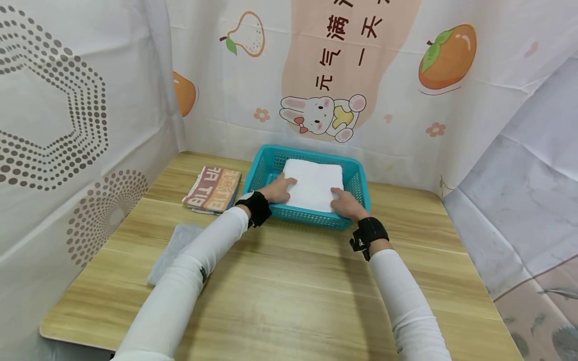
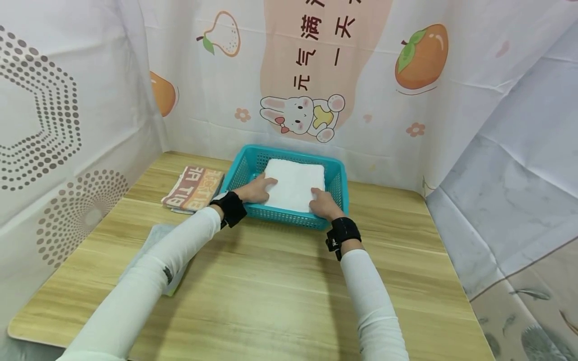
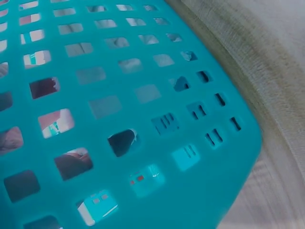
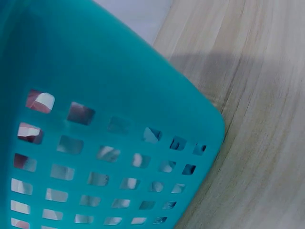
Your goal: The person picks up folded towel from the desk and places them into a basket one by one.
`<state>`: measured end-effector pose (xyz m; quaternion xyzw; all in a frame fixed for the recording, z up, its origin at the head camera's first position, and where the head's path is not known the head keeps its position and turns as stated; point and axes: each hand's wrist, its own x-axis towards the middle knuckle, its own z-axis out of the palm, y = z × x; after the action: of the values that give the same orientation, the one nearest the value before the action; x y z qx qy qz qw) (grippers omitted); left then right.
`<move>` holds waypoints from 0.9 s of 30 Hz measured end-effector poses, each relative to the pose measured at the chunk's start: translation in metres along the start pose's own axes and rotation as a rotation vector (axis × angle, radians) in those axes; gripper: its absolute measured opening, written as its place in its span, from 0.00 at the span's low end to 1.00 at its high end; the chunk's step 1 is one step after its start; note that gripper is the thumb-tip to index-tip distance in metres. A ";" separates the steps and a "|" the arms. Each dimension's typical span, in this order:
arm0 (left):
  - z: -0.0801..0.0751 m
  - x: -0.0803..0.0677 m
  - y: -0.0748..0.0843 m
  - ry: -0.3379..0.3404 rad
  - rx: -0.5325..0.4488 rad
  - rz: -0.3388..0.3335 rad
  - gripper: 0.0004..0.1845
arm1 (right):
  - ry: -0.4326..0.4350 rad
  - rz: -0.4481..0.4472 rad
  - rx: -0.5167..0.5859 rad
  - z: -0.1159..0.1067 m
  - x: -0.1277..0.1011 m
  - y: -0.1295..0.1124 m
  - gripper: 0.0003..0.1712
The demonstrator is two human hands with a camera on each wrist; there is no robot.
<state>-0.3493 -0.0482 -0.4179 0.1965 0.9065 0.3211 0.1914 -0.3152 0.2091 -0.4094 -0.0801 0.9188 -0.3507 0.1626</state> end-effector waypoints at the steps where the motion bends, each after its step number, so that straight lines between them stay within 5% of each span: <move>1: 0.000 0.000 0.000 -0.004 0.004 0.000 0.34 | -0.006 0.003 -0.010 0.000 0.000 0.000 0.34; 12: 0.002 0.004 -0.002 -0.042 0.024 -0.026 0.34 | -0.054 0.054 -0.103 0.002 0.006 0.000 0.33; 27: -0.012 -0.009 0.010 -0.085 0.097 -0.001 0.33 | -0.037 0.073 -0.159 -0.006 -0.001 -0.009 0.35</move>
<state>-0.3450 -0.0514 -0.4009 0.2187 0.9121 0.2680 0.2199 -0.3167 0.2067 -0.3989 -0.0659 0.9429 -0.2688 0.1855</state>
